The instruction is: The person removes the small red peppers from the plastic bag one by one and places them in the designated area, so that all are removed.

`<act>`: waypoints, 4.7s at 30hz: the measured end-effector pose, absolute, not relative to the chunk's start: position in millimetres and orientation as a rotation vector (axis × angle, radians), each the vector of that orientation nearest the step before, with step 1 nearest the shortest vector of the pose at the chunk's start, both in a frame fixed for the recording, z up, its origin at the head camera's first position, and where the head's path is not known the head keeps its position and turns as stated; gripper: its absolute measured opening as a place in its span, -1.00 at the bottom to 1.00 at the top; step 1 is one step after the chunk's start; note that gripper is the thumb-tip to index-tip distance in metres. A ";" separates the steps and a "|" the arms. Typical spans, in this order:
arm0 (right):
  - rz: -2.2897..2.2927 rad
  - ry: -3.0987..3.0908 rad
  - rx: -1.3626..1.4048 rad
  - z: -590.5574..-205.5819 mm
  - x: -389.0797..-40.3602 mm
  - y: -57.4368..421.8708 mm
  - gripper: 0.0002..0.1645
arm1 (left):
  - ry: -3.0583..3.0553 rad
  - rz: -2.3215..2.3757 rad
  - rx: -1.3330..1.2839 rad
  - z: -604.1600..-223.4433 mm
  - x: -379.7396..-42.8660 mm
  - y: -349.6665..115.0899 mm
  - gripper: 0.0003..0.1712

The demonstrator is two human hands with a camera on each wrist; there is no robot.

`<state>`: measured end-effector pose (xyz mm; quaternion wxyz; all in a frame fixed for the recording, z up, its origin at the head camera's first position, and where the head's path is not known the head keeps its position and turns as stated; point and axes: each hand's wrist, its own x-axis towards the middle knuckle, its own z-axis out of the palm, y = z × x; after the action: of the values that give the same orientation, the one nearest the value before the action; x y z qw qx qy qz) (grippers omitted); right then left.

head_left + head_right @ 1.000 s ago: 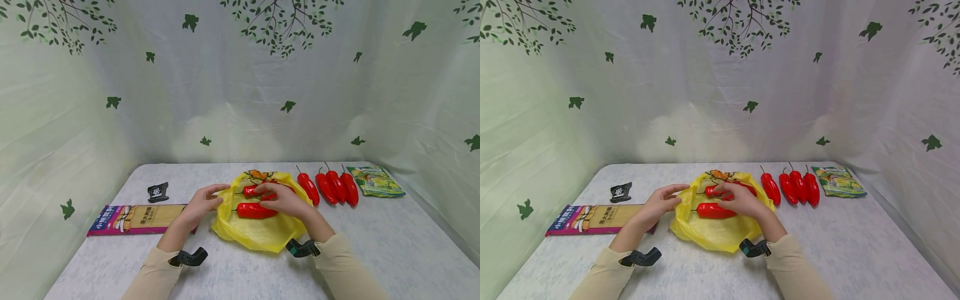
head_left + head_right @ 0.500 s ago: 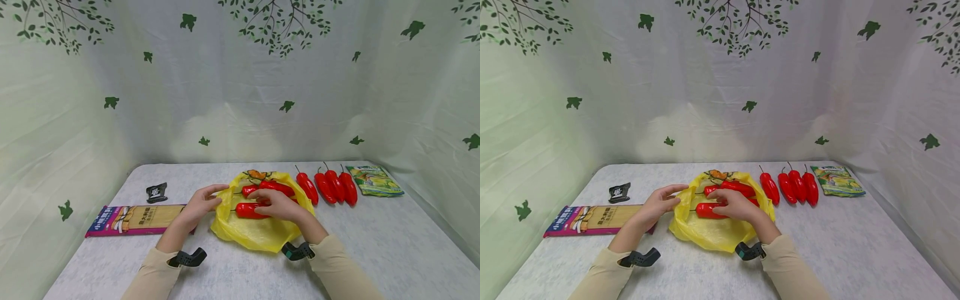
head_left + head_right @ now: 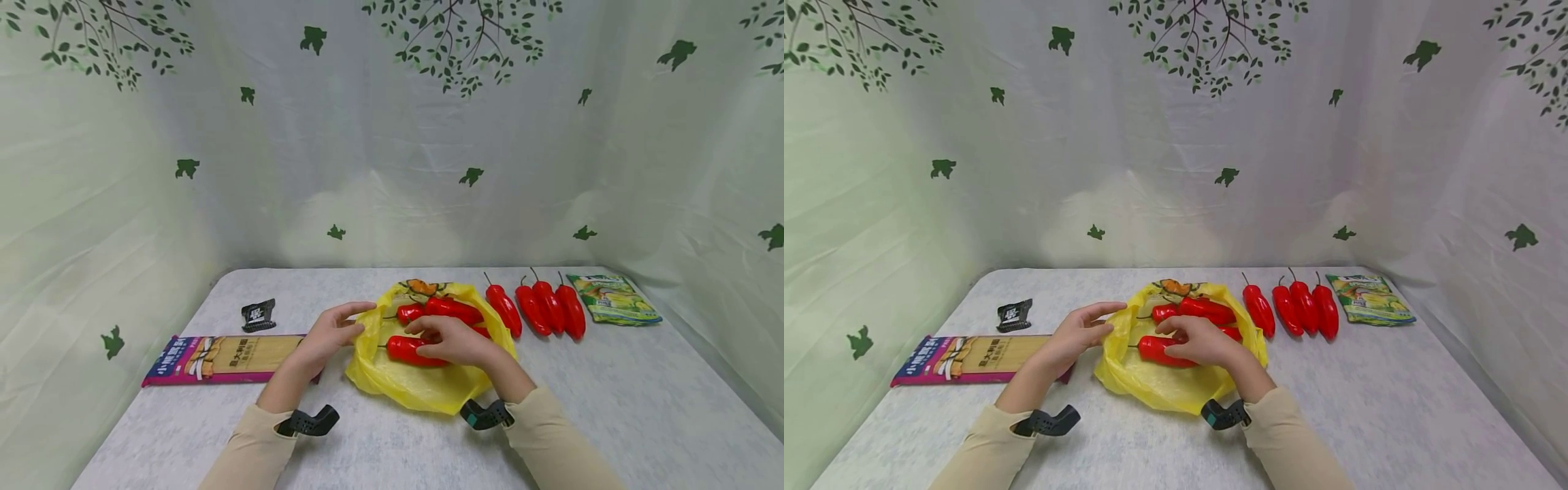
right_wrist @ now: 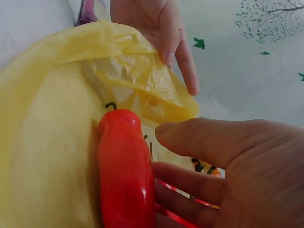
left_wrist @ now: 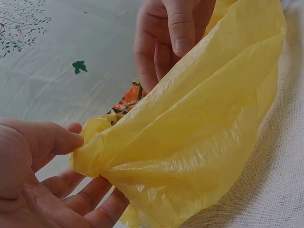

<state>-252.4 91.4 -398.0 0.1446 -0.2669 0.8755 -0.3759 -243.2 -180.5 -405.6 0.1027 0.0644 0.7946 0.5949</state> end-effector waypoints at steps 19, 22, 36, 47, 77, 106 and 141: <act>-0.950 2.530 -0.819 -409.0 -252.0 84.4 -0.48 | 2.344 1.760 0.225 -403.3 -241.5 -179.7 -0.51; -0.946 2.525 -0.810 -409.8 -251.8 82.9 -0.43 | 2.342 1.760 0.221 -403.2 -241.6 -179.5 -0.51; -0.864 2.512 -0.771 -404.0 -249.2 87.0 -0.26 | 2.349 1.762 0.216 -404.4 -244.2 -180.4 -0.51; -0.977 2.492 -0.731 -398.8 -247.2 89.2 -0.16 | 2.359 1.745 0.184 -407.5 -242.7 -182.0 -0.52; -1.472 2.441 -0.576 -353.2 -232.5 130.5 -0.34 | 2.328 1.790 0.213 -404.7 -243.2 -183.2 -0.50; -1.369 2.634 -0.496 -339.7 -230.1 216.2 -0.35 | 2.326 1.788 0.157 -405.0 -243.8 -182.1 -0.46; -1.183 2.590 -0.348 -362.0 -248.6 261.6 -0.52 | 2.328 1.806 0.131 -406.9 -245.2 -179.9 -0.47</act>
<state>-248.6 261.6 -362.0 0.1358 -0.1202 0.8945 -0.4086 -245.2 -179.9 -406.9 0.0961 0.0441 0.7856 0.6097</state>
